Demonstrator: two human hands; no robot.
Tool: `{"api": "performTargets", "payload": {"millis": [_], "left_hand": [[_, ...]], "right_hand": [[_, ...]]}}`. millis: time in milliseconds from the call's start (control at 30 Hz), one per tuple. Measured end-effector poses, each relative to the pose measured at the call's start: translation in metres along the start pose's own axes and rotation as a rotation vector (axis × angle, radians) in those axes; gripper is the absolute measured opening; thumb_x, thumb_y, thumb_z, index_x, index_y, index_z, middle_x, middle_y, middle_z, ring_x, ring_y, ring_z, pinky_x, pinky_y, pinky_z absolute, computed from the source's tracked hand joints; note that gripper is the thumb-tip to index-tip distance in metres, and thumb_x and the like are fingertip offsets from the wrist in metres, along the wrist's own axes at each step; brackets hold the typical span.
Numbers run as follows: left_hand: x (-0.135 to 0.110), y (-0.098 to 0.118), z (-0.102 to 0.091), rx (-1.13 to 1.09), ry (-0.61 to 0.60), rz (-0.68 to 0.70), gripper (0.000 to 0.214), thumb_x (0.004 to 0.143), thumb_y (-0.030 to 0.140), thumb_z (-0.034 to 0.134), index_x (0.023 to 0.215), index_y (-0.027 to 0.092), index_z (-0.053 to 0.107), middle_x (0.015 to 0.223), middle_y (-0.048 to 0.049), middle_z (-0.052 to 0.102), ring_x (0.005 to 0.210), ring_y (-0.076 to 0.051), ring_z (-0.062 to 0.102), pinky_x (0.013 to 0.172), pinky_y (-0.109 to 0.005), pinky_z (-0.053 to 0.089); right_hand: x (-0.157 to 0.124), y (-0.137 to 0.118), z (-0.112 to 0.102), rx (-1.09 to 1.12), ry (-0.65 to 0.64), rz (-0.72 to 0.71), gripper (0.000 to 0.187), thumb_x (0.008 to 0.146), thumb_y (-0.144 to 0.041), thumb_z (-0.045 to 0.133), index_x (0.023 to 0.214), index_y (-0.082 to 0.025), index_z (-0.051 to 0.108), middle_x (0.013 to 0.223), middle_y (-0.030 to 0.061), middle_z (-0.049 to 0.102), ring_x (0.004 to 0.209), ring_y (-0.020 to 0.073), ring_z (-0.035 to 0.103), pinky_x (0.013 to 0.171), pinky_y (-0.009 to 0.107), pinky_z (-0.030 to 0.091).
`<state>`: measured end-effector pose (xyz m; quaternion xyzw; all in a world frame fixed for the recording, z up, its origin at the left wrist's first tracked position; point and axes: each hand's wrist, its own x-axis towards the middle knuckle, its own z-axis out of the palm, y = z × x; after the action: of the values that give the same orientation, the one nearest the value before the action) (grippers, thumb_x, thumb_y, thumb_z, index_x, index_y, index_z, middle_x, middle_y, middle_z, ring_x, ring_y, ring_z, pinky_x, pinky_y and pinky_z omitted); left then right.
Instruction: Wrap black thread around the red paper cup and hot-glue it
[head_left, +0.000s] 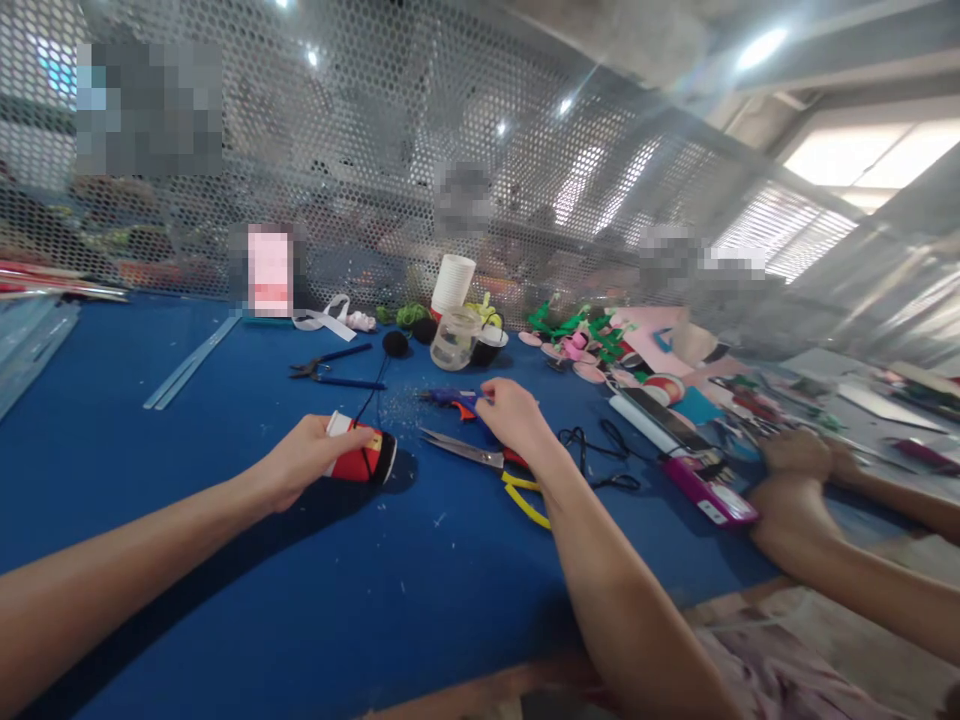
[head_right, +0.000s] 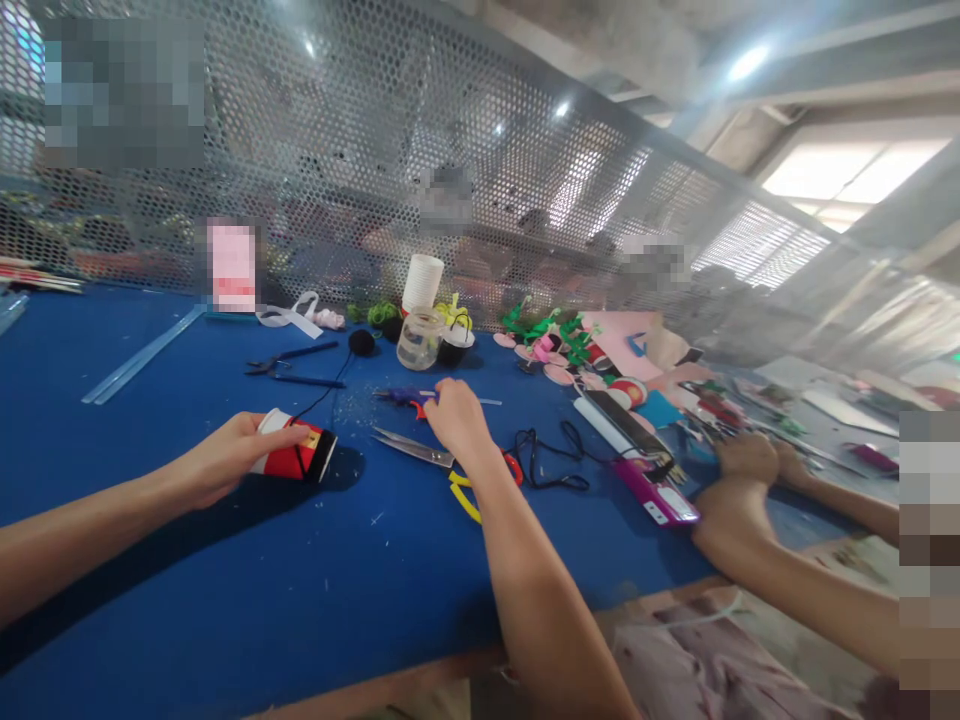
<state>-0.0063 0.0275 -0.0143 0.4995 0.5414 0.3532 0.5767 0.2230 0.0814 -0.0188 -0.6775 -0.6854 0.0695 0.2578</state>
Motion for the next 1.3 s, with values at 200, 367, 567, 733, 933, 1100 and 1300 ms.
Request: {"api": "performTargets", "payload": {"millis": [200, 367, 567, 733, 933, 1100, 1300], "left_hand": [[0.003, -0.002, -0.002, 0.039, -0.012, 0.036, 0.026, 0.058, 0.038, 0.06, 0.062, 0.012, 0.06, 0.051, 0.0007, 0.056, 0.047, -0.01, 0.046, 0.047, -0.021, 0.029], [0.006, -0.003, -0.004, 0.073, 0.017, 0.055, 0.028, 0.058, 0.039, 0.06, 0.061, 0.012, 0.06, 0.048, 0.0018, 0.053, 0.044, -0.009, 0.042, 0.045, -0.02, 0.026], [0.008, -0.001, -0.006, 0.089, 0.041, 0.024, 0.029, 0.058, 0.041, 0.059, 0.057, 0.012, 0.054, 0.045, 0.0042, 0.048, 0.042, -0.007, 0.037, 0.045, -0.02, 0.022], [0.008, 0.001, -0.008, 0.083, 0.031, -0.026, 0.031, 0.058, 0.043, 0.059, 0.057, 0.012, 0.055, 0.047, 0.0033, 0.05, 0.044, -0.008, 0.04, 0.047, -0.02, 0.025], [0.007, 0.003, -0.008, 0.018, 0.001, -0.062, 0.032, 0.061, 0.044, 0.056, 0.061, 0.012, 0.058, 0.051, 0.0004, 0.056, 0.047, -0.009, 0.045, 0.049, -0.021, 0.029], [0.006, 0.005, -0.007, -0.011, 0.019, -0.093, 0.033, 0.06, 0.042, 0.058, 0.066, 0.01, 0.06, 0.054, -0.0017, 0.058, 0.048, -0.01, 0.047, 0.049, -0.02, 0.03], [0.007, 0.004, -0.007, -0.046, 0.027, -0.093, 0.031, 0.06, 0.04, 0.059, 0.065, 0.009, 0.061, 0.055, -0.0024, 0.059, 0.049, -0.01, 0.048, 0.048, -0.02, 0.031]], "right_hand": [[0.012, 0.016, 0.022, -0.009, -0.122, 0.092, 0.015, 0.051, -0.006, 0.056, 0.045, -0.018, 0.048, 0.057, 0.0109, 0.058, 0.073, 0.0266, 0.056, 0.061, 0.032, 0.039], [0.009, 0.01, 0.012, 0.12, -0.083, 0.119, 0.02, 0.056, -0.013, 0.054, 0.076, -0.013, 0.053, 0.074, 0.0111, 0.061, 0.072, 0.0222, 0.057, 0.057, 0.029, 0.041], [-0.017, -0.014, -0.009, 0.498, -0.252, 0.027, 0.021, 0.067, -0.03, 0.05, 0.078, -0.012, 0.051, 0.065, 0.0039, 0.059, 0.049, 0.0107, 0.054, 0.047, 0.023, 0.043], [-0.044, -0.032, -0.015, 0.706, -0.377, -0.065, 0.021, 0.067, -0.032, 0.052, 0.072, -0.011, 0.055, 0.054, 0.0015, 0.057, 0.04, 0.0082, 0.05, 0.041, 0.02, 0.042], [-0.061, -0.044, -0.025, 0.527, -0.437, -0.045, 0.018, 0.069, -0.029, 0.049, 0.067, -0.013, 0.056, 0.043, -0.0018, 0.051, 0.034, 0.007, 0.045, 0.035, 0.017, 0.039], [-0.068, -0.05, -0.028, 0.411, -0.373, -0.112, 0.019, 0.069, -0.027, 0.049, 0.054, -0.016, 0.046, 0.038, -0.0042, 0.046, 0.033, 0.0077, 0.045, 0.035, 0.017, 0.037], [-0.071, -0.05, -0.028, 0.258, -0.333, -0.209, 0.024, 0.07, -0.025, 0.045, 0.047, -0.017, 0.041, 0.037, -0.0039, 0.045, 0.037, 0.0083, 0.044, 0.04, 0.02, 0.035]]}}
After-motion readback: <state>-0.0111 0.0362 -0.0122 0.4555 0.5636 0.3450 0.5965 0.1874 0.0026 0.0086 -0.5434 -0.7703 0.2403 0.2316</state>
